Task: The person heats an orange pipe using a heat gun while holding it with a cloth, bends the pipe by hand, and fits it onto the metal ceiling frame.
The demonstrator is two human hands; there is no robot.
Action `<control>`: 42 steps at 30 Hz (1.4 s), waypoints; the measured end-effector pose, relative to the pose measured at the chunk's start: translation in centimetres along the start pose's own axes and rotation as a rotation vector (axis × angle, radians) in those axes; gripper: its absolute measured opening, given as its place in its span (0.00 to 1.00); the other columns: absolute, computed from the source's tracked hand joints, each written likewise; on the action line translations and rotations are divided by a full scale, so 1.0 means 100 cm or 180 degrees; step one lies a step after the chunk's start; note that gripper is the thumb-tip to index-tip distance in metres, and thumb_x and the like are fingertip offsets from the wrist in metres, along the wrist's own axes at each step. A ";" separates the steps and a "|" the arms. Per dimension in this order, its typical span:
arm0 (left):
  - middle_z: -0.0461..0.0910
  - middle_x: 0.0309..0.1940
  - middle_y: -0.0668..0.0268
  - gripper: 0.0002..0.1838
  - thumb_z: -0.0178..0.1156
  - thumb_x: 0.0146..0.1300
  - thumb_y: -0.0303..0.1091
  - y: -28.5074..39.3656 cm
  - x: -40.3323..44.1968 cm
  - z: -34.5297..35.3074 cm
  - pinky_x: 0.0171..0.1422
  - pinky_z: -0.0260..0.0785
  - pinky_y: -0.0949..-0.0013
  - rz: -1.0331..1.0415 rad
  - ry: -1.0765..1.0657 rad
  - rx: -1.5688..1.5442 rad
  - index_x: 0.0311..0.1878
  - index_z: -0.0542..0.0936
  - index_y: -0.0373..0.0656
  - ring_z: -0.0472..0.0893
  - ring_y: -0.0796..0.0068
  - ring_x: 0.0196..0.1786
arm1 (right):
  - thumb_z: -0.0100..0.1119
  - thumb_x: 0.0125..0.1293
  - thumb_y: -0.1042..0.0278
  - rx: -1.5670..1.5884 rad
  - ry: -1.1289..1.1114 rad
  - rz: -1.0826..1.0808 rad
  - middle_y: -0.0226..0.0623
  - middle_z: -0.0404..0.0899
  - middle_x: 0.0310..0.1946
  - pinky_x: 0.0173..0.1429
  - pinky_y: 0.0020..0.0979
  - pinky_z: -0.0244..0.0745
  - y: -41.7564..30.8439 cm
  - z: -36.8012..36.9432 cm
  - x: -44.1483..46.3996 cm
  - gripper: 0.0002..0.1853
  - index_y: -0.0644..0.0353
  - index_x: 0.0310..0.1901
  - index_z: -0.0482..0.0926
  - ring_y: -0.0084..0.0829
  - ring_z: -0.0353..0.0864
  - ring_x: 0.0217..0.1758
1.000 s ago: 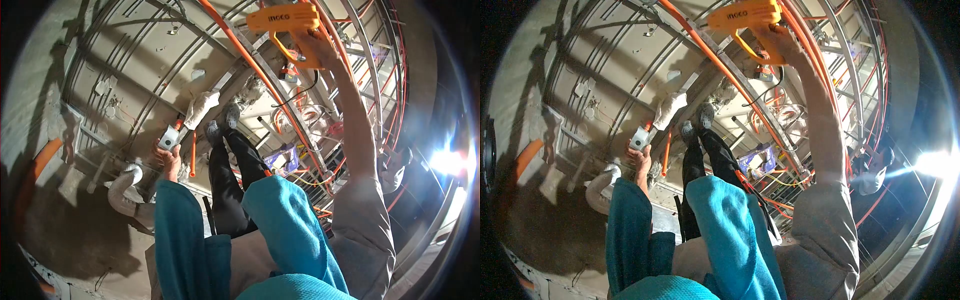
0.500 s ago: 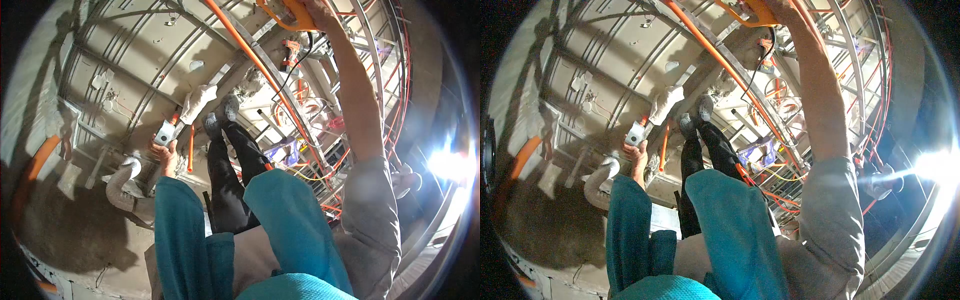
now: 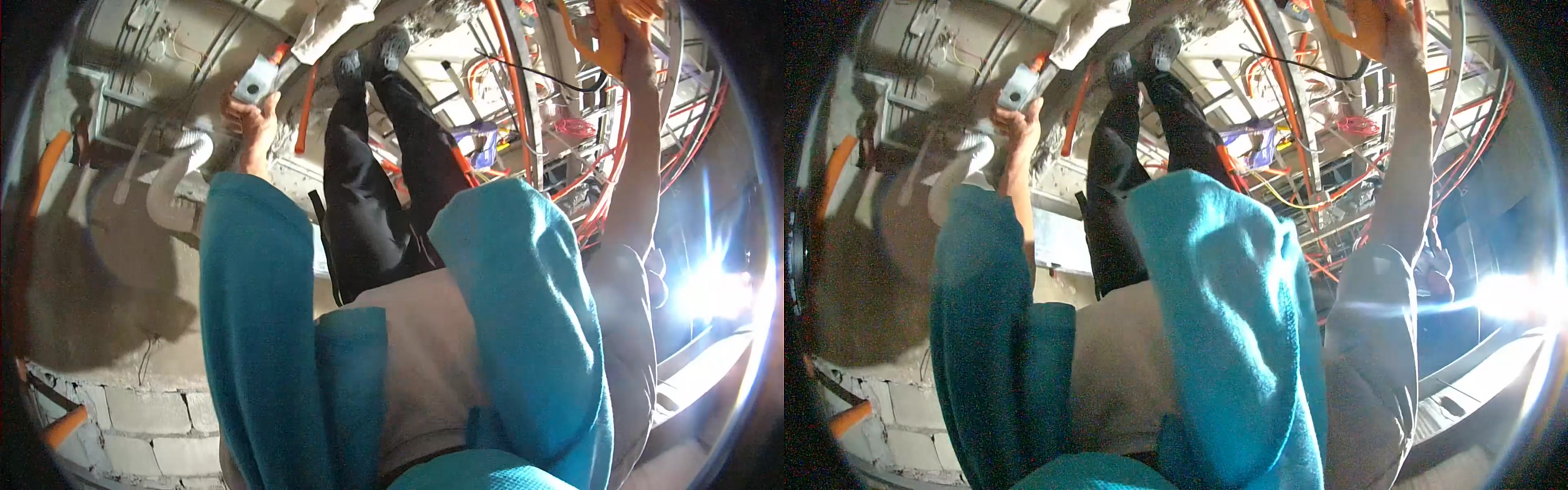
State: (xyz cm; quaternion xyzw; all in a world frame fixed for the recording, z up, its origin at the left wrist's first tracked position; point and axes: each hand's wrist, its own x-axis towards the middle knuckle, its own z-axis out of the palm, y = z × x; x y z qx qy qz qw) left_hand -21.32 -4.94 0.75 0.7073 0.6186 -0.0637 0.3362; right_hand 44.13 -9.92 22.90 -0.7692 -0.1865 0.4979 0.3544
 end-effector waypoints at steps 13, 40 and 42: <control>0.42 0.79 0.47 0.66 0.73 0.56 0.69 -0.014 0.000 0.010 0.82 0.43 0.32 -0.0203 0.0073 0.0019 0.81 0.40 0.48 0.42 0.41 0.83 | 0.64 0.75 0.49 -0.0038 0.0113 0.0008 0.34 0.83 0.38 0.38 0.27 0.79 0.004 0.003 -0.010 0.25 0.65 0.57 0.80 0.24 0.82 0.34; 0.45 0.78 0.29 0.76 0.49 0.57 0.89 0.004 -0.002 -0.004 0.85 0.42 0.39 -0.0483 -0.0333 0.0368 0.79 0.36 0.22 0.48 0.28 0.82 | 0.61 0.75 0.46 0.0002 0.0234 -0.0220 0.33 0.82 0.34 0.34 0.26 0.78 -0.016 -0.015 -0.004 0.26 0.66 0.54 0.81 0.23 0.80 0.30; 0.44 0.79 0.30 0.74 0.52 0.57 0.87 0.001 -0.002 -0.003 0.85 0.42 0.37 -0.0709 -0.0428 0.0313 0.80 0.36 0.26 0.46 0.29 0.83 | 0.61 0.75 0.45 0.0028 0.0250 -0.0266 0.32 0.82 0.33 0.34 0.26 0.78 -0.018 -0.012 -0.007 0.26 0.66 0.54 0.81 0.22 0.80 0.30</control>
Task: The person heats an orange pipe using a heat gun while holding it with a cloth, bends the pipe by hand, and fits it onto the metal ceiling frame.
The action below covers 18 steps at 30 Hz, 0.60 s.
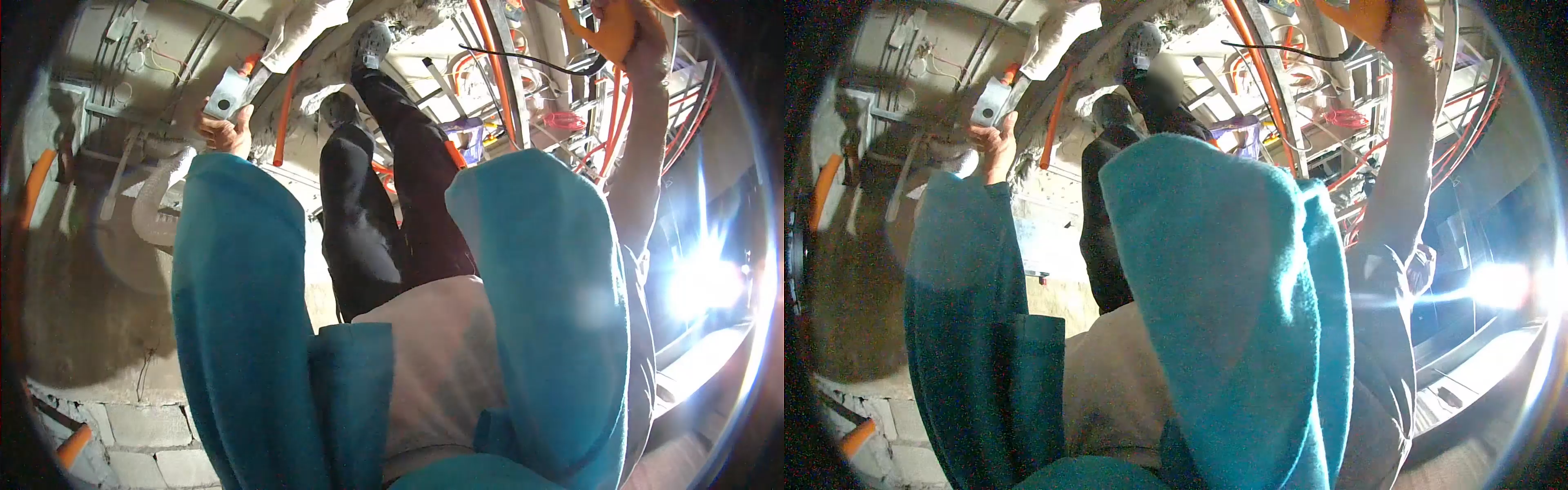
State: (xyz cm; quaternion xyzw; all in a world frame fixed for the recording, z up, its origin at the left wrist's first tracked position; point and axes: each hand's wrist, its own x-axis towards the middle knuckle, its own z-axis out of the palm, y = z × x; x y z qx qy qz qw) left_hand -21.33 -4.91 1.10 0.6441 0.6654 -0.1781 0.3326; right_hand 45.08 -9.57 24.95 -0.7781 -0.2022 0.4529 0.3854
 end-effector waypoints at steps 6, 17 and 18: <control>0.39 0.80 0.34 0.73 0.60 0.57 0.82 0.015 -0.007 -0.008 0.85 0.40 0.33 0.0211 0.0148 -0.0424 0.82 0.34 0.33 0.41 0.30 0.84 | 0.60 0.75 0.45 0.0314 0.0053 -0.0271 0.32 0.82 0.32 0.33 0.25 0.77 0.000 0.014 -0.011 0.26 0.66 0.54 0.81 0.22 0.79 0.29; 0.50 0.78 0.44 0.60 0.73 0.62 0.61 0.013 -0.011 -0.004 0.82 0.44 0.35 0.0176 0.0382 -0.0458 0.81 0.45 0.43 0.48 0.40 0.82 | 0.63 0.75 0.50 0.0667 0.0311 -0.0005 0.36 0.83 0.39 0.39 0.28 0.79 0.039 0.018 -0.028 0.24 0.66 0.57 0.79 0.26 0.82 0.35; 0.55 0.76 0.41 0.60 0.72 0.62 0.61 0.001 -0.005 0.002 0.82 0.47 0.40 0.0523 0.0384 -0.0507 0.81 0.46 0.36 0.54 0.41 0.81 | 0.64 0.75 0.51 0.0589 0.0365 -0.0068 0.37 0.84 0.40 0.40 0.28 0.79 0.035 0.021 -0.030 0.24 0.66 0.58 0.79 0.26 0.83 0.36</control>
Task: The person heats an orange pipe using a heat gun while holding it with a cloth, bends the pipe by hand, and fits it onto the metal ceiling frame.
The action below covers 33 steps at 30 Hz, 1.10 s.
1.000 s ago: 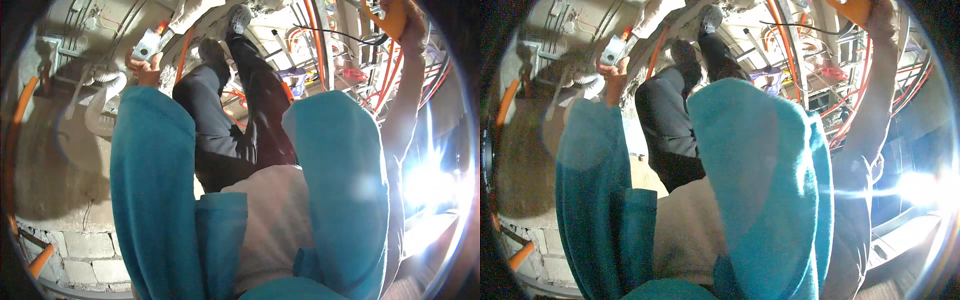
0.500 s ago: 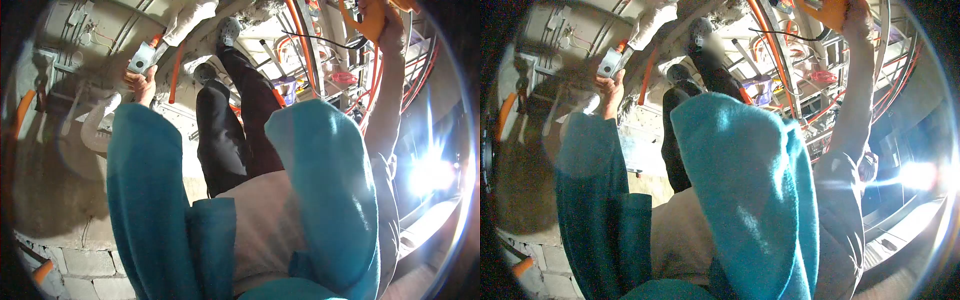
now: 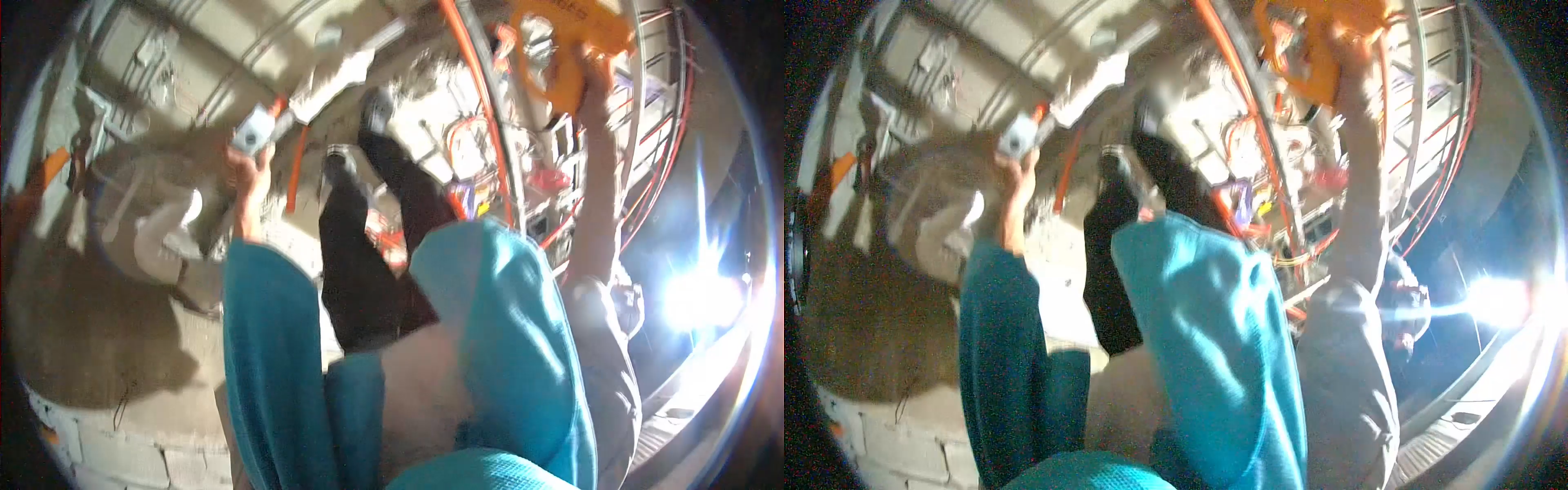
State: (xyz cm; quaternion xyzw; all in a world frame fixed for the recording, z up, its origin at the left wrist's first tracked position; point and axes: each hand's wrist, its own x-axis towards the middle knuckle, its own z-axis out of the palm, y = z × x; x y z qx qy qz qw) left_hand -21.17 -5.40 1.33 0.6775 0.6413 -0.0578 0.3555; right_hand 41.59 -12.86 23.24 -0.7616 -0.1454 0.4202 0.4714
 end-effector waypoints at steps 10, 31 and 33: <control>0.43 0.82 0.50 0.58 0.71 0.63 0.60 0.017 -0.001 -0.002 0.82 0.40 0.28 0.0161 0.0330 0.0050 0.83 0.43 0.51 0.40 0.41 0.85 | 0.66 0.74 0.47 -0.0328 0.0003 0.0168 0.32 0.81 0.35 0.38 0.27 0.73 -0.013 0.009 -0.073 0.22 0.62 0.51 0.81 0.22 0.78 0.35; 0.36 0.84 0.48 0.62 0.63 0.62 0.73 0.008 0.006 0.011 0.82 0.38 0.26 -0.0190 0.0106 0.0125 0.83 0.38 0.49 0.37 0.36 0.86 | 0.73 0.69 0.54 -0.2856 -0.0027 -0.2851 0.34 0.83 0.26 0.32 0.33 0.76 -0.004 0.099 -0.090 0.18 0.62 0.44 0.83 0.27 0.80 0.25; 0.37 0.84 0.49 0.62 0.63 0.62 0.73 0.004 0.005 0.013 0.82 0.38 0.27 -0.0188 0.0162 0.0226 0.83 0.39 0.49 0.37 0.36 0.85 | 0.73 0.69 0.57 -0.2594 -0.0066 -0.2459 0.35 0.83 0.26 0.33 0.34 0.77 0.008 0.084 -0.109 0.16 0.61 0.48 0.84 0.28 0.81 0.25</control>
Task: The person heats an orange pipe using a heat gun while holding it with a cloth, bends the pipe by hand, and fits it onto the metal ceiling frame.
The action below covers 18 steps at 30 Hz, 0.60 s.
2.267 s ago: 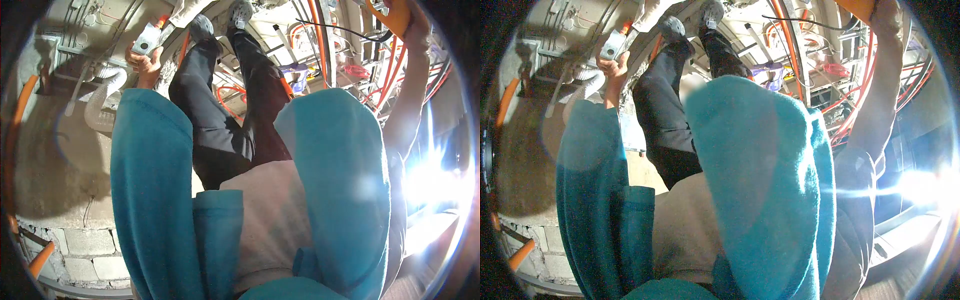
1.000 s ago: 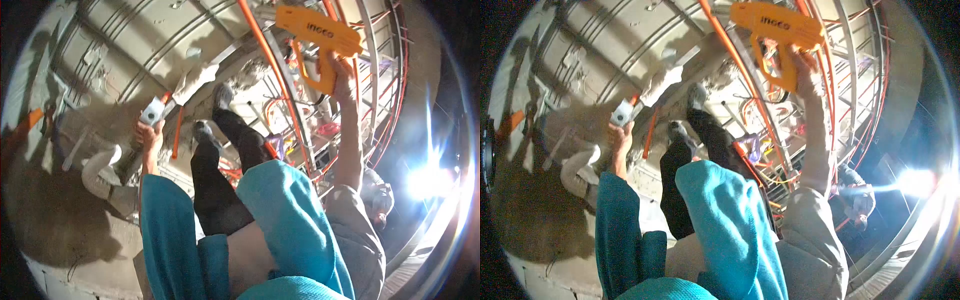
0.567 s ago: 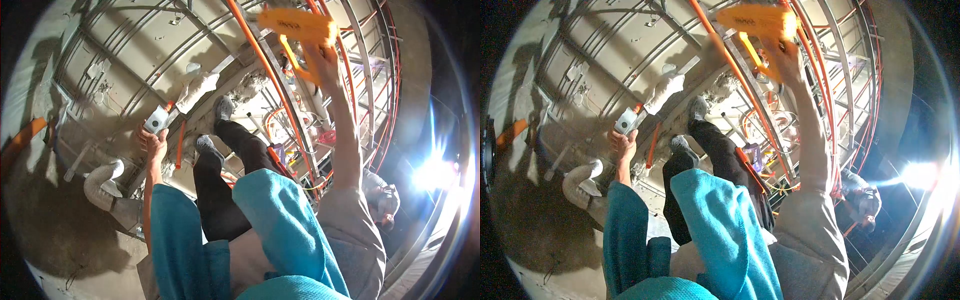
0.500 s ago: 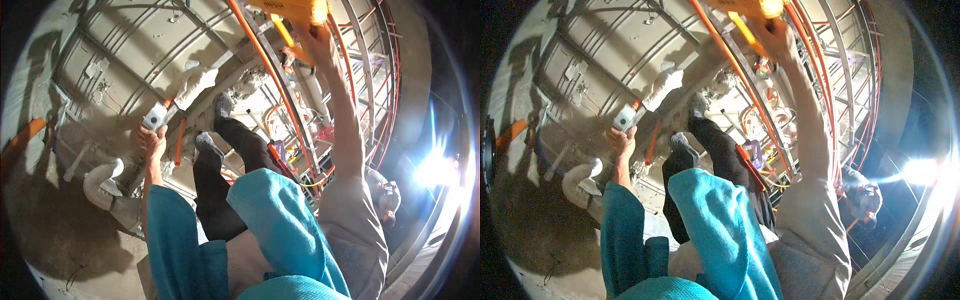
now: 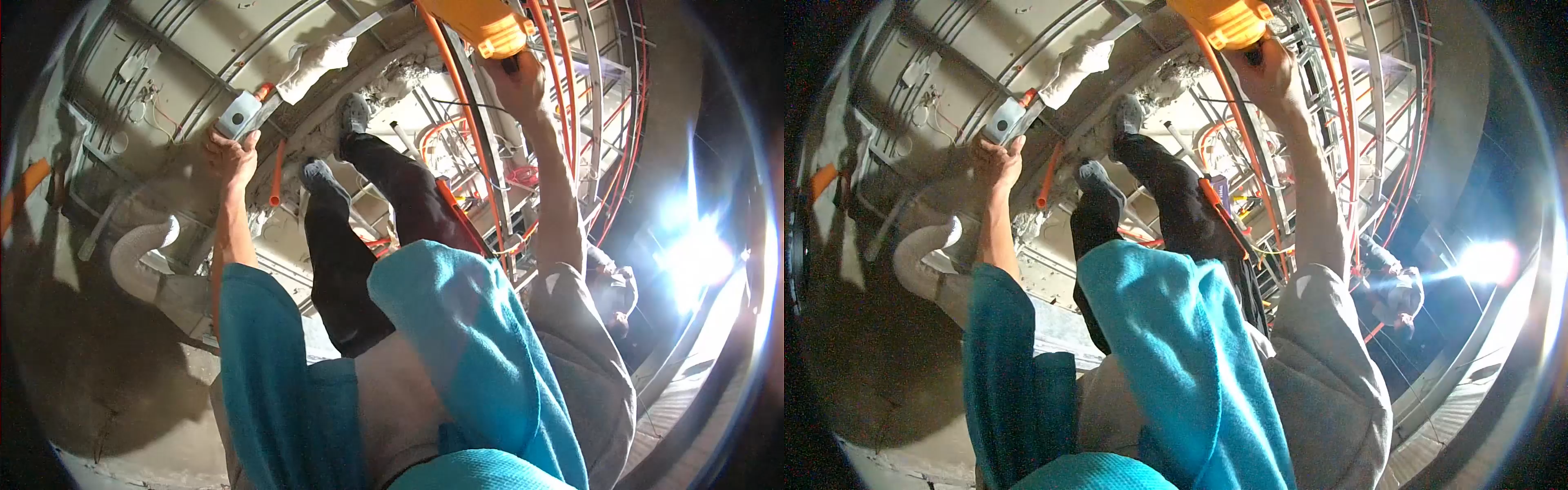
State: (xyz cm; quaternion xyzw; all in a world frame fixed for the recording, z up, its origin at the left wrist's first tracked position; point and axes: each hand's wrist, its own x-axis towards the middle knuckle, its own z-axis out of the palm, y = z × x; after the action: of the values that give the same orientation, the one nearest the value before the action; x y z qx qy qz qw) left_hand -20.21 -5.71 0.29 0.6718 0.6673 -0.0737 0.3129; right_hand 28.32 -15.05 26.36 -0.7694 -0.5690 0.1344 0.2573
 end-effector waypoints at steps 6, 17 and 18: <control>0.38 0.83 0.46 0.62 0.61 0.62 0.75 0.009 0.001 -0.018 0.81 0.40 0.28 -0.0062 -0.0297 -0.0050 0.83 0.40 0.46 0.39 0.35 0.85 | 0.73 0.69 0.65 0.0779 0.0080 0.0133 0.25 0.83 0.30 0.32 0.25 0.69 0.004 -0.016 -0.033 0.12 0.61 0.47 0.84 0.16 0.74 0.27; 0.40 0.83 0.40 0.62 0.61 0.65 0.70 0.028 -0.018 -0.037 0.86 0.36 0.33 0.0240 -0.0014 -0.0177 0.83 0.40 0.38 0.40 0.32 0.85 | 0.75 0.66 0.70 0.0259 -0.0126 -0.0471 0.25 0.77 0.27 0.33 0.26 0.70 0.001 0.002 -0.005 0.12 0.61 0.45 0.82 0.19 0.73 0.27; 0.40 0.84 0.40 0.62 0.63 0.65 0.68 0.020 -0.011 -0.028 0.86 0.36 0.33 0.0193 -0.0052 -0.0151 0.83 0.40 0.39 0.40 0.33 0.85 | 0.75 0.66 0.68 -0.0131 0.0098 -0.0991 0.30 0.78 0.31 0.34 0.29 0.71 0.002 0.003 -0.009 0.14 0.62 0.48 0.81 0.23 0.75 0.29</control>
State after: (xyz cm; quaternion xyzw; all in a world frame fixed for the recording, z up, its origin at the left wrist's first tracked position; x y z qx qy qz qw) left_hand -19.29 -5.03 3.69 0.6835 0.6457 -0.0539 0.3362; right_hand 28.03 -15.82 25.91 -0.6789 -0.6801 0.0694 0.2678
